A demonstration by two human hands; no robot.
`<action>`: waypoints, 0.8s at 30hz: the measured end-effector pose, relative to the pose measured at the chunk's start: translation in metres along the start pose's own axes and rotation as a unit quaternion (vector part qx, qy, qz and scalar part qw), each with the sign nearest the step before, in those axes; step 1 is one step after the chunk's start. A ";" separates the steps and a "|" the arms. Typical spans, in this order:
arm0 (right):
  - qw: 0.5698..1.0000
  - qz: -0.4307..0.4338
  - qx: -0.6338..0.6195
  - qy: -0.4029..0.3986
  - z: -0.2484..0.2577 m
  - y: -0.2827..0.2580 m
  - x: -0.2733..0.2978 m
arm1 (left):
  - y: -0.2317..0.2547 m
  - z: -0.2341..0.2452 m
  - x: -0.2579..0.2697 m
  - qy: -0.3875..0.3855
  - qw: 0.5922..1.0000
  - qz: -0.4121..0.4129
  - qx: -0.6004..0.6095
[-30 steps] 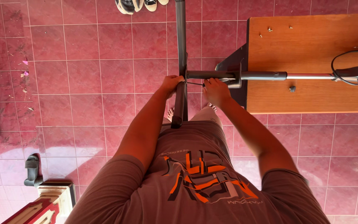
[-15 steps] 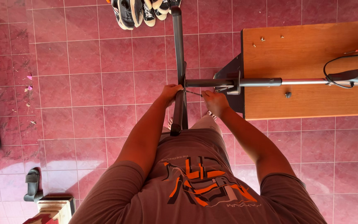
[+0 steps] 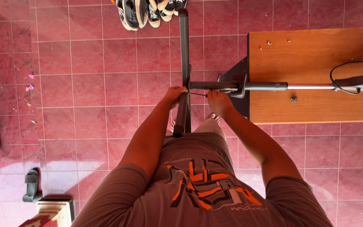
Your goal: The person uses a screwdriver to loosen and remove screws from the joints of an electric fan's stand. They detach the vertical pole from the base and place the separated components on a nearby wooden table.
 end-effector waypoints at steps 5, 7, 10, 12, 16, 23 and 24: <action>0.975 -0.095 -0.196 -0.046 -0.016 0.006 -0.001 | 0.000 0.000 -0.006 -0.015 1.000 -0.013 -0.008; 0.970 -0.042 -0.235 -0.051 -0.021 0.007 -0.010 | -0.003 -0.001 -0.003 -0.014 1.000 -0.006 -0.004; 0.939 0.016 -0.341 -0.048 -0.017 0.014 -0.008 | 0.004 -0.001 0.002 -0.009 1.000 0.001 -0.022; 0.861 -0.052 -0.494 -0.111 -0.025 0.023 -0.007 | 0.008 -0.003 0.007 -0.016 0.999 0.004 -0.029; 0.540 -0.279 -0.734 -0.303 -0.057 0.015 0.015 | 0.009 -0.008 0.013 -0.016 1.000 0.006 -0.024; 0.915 -0.058 -0.363 -0.167 -0.008 0.025 -0.013 | 0.012 -0.005 0.011 -0.009 0.999 0.011 -0.038; 0.957 -0.017 -0.270 -0.100 0.006 0.021 -0.013 | 0.010 -0.005 0.011 -0.010 0.999 0.010 -0.040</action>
Point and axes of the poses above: each hand's wrist, its own x-axis away from the middle knuckle, its own z-axis out of the back of the hand, y = z × x, the point moved 7 cm from there along -x, towards the middle knuckle, and after that the axes turned 3 degrees about -y, right-handed, at the moved point
